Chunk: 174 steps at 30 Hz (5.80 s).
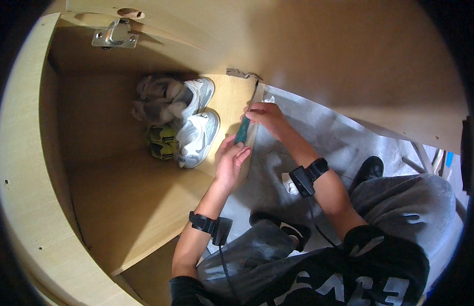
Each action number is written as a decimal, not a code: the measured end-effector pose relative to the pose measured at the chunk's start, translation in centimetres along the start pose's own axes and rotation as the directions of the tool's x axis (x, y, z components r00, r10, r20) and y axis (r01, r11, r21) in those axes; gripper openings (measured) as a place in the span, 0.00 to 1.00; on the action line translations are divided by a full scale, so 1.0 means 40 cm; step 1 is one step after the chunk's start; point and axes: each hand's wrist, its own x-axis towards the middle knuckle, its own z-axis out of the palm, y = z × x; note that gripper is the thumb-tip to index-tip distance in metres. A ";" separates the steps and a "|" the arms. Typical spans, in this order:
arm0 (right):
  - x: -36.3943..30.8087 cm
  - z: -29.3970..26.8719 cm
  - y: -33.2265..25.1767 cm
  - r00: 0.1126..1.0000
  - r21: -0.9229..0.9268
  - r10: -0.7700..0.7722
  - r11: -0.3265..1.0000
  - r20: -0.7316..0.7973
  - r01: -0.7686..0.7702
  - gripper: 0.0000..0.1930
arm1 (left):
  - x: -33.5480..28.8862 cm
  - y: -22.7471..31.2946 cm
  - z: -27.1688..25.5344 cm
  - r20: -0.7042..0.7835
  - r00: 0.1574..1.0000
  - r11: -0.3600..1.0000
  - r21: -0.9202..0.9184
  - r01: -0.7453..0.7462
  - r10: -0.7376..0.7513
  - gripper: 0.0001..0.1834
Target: The person uses a screwdriver to tighten and adjust screws on a metal hinge attached to a wooden cabinet door.
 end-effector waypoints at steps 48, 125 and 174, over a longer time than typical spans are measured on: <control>0.146 -0.026 0.003 0.998 0.890 -0.019 0.453 -0.055 0.057 0.08 | 0.003 -0.029 -0.003 0.083 0.977 0.977 0.097 0.189 -0.197 0.13; 0.048 0.214 0.188 0.877 -0.984 -0.448 -0.048 0.176 0.172 0.06 | -0.126 -0.220 -0.131 0.049 0.970 0.879 0.436 0.195 -0.239 0.12; -0.392 0.479 -1.076 0.999 -0.959 -0.042 -0.283 -0.019 -0.030 0.17 | -0.099 -0.079 0.052 0.341 0.936 0.963 0.270 -0.013 -0.083 0.11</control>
